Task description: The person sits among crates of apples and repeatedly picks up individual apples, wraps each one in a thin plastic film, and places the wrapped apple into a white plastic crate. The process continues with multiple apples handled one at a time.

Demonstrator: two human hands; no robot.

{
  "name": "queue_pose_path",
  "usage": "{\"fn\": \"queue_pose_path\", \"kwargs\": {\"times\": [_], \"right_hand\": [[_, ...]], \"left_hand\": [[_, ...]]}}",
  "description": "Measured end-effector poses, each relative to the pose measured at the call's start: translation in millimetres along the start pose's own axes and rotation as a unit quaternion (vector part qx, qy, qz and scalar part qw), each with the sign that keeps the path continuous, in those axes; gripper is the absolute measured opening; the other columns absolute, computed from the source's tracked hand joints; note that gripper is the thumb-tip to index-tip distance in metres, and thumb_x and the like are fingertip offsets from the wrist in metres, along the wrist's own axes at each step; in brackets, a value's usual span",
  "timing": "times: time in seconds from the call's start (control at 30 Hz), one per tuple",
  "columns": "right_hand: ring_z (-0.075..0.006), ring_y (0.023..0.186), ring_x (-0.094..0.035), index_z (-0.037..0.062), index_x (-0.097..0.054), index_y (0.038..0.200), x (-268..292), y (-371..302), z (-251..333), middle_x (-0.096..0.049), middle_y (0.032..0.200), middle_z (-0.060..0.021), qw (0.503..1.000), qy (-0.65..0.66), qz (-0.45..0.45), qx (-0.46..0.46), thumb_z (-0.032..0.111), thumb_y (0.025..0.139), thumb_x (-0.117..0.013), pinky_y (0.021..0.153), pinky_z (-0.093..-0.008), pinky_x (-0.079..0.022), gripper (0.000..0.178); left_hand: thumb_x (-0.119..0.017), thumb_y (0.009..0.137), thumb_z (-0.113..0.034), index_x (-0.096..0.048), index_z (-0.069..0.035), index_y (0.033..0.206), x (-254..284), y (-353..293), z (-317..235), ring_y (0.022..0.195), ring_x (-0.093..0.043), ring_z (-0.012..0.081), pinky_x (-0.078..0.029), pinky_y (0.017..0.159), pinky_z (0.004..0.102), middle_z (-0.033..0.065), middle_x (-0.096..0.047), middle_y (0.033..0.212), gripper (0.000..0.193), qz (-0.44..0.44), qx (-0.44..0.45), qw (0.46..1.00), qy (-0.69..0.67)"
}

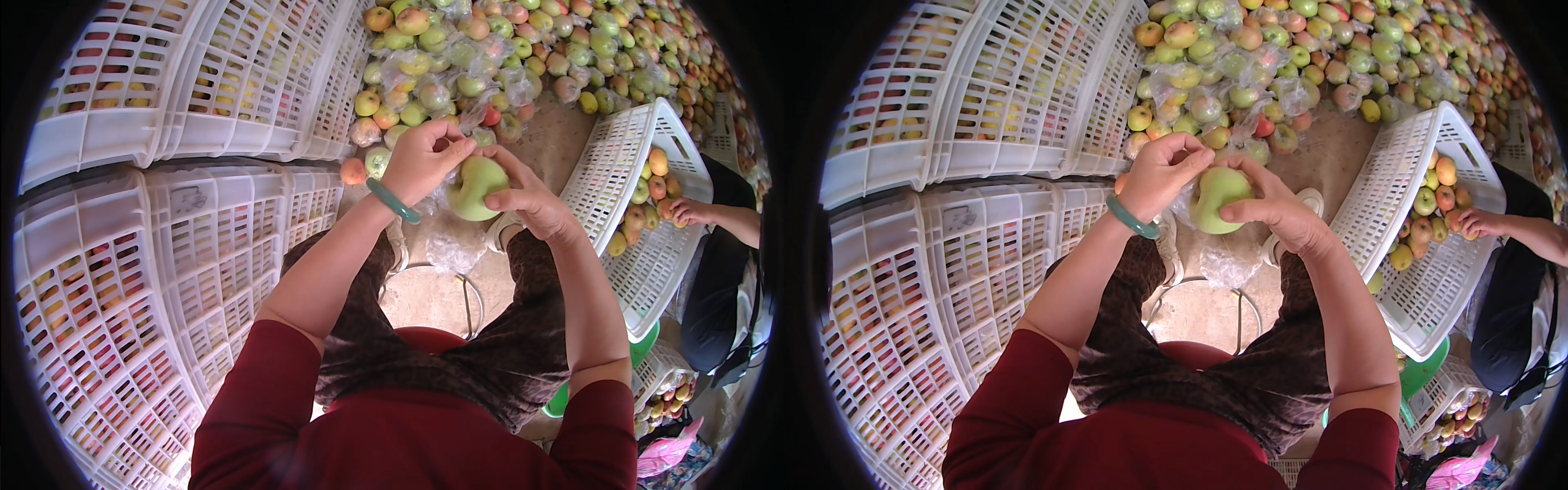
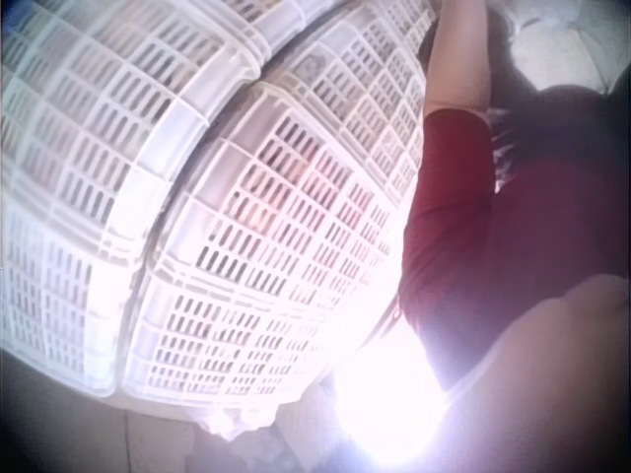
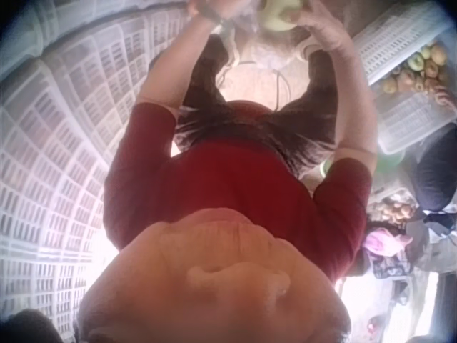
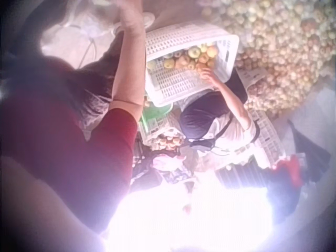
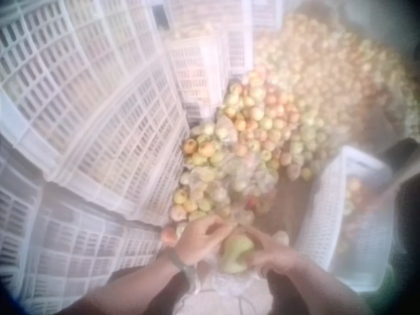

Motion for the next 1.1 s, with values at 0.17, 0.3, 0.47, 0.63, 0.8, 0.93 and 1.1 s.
{"fn": "queue_pose_path", "kwargs": {"times": [0.17,0.3,0.47,0.63,0.8,0.93,1.1], "right_hand": [[-0.0184,0.106,-0.049,0.0064,-0.036,0.125,-11,1,-12,-0.050,0.111,-0.0078,0.999,0.021,0.010,-0.040,0.022,0.061,-0.078,0.094,-0.0302,-0.037,0.078],[-0.0189,0.104,-0.050,0.0070,-0.038,0.122,-12,9,-27,-0.051,0.108,-0.0071,0.998,0.002,0.010,-0.055,0.023,0.060,-0.082,0.093,-0.0306,-0.040,0.078],[-0.0224,0.104,-0.053,0.0069,-0.045,0.120,14,-12,0,-0.054,0.112,-0.0113,0.993,0.049,-0.099,-0.027,0.043,0.067,-0.074,0.089,-0.0376,-0.045,0.070],[-0.0268,0.100,-0.055,0.0058,-0.052,0.115,112,-66,39,-0.058,0.110,-0.0137,0.939,0.179,-0.253,0.150,0.048,0.075,-0.065,0.082,-0.0428,-0.046,0.059],[-0.0280,0.104,-0.052,0.0049,-0.052,0.115,211,-146,30,-0.056,0.113,-0.0112,0.895,0.233,-0.294,0.242,0.038,0.078,-0.066,0.081,-0.0407,-0.043,0.051],[-0.0304,0.107,-0.050,0.0045,-0.049,0.119,262,-190,-28,-0.054,0.117,-0.0120,0.846,0.299,-0.360,0.256,0.028,0.079,-0.067,0.085,-0.0407,-0.043,0.050],[-0.0227,0.096,-0.054,0.0097,-0.049,0.115,328,-221,-137,-0.057,0.110,-0.0063,0.815,0.258,-0.509,0.103,0.030,0.075,-0.070,0.076,-0.0373,-0.045,0.049]], "left_hand": [[-0.062,0.086,-0.018,-0.060,-0.006,0.092,-2,-2,3,0.077,-0.055,0.0051,-0.044,0.070,0.0181,0.0012,-0.062,0.084,0.014,-0.016,0.058,0.982,-0.180],[-0.067,0.081,-0.016,-0.062,-0.007,0.094,5,0,1,0.073,-0.055,0.0059,-0.045,0.063,0.0184,0.0008,-0.061,0.082,0.016,-0.078,0.097,0.922,-0.368],[-0.064,0.084,-0.018,-0.060,-0.010,0.089,48,7,11,0.058,-0.052,0.0053,-0.043,0.053,0.0184,-0.0021,-0.059,0.076,0.010,-0.133,0.093,0.913,-0.373],[-0.058,0.088,-0.019,-0.060,-0.009,0.096,17,-4,16,0.075,-0.057,0.0048,-0.045,0.062,0.0190,-0.0010,-0.062,0.086,0.013,-0.089,0.152,0.946,-0.272],[-0.056,0.090,-0.019,-0.059,-0.005,0.097,-4,-9,29,0.086,-0.054,0.0055,-0.042,0.076,0.0203,-0.0003,-0.061,0.093,0.016,0.014,0.153,0.985,-0.082],[-0.055,0.090,-0.021,-0.058,-0.005,0.096,-17,-7,32,0.088,-0.052,0.0062,-0.040,0.080,0.0211,0.0000,-0.060,0.092,0.017,0.039,0.151,0.987,-0.032],[-0.055,0.090,-0.021,-0.058,-0.004,0.095,-35,-5,29,0.085,-0.051,0.0050,-0.039,0.078,0.0198,-0.0006,-0.059,0.091,0.018,0.061,0.164,0.985,0.000]]}}
Point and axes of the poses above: each hand's wrist, its own y-axis towards the middle knuckle, its own x-axis out of the back of the hand, z = x × y, the point moved 3 cm from there along y, towards the middle knuckle
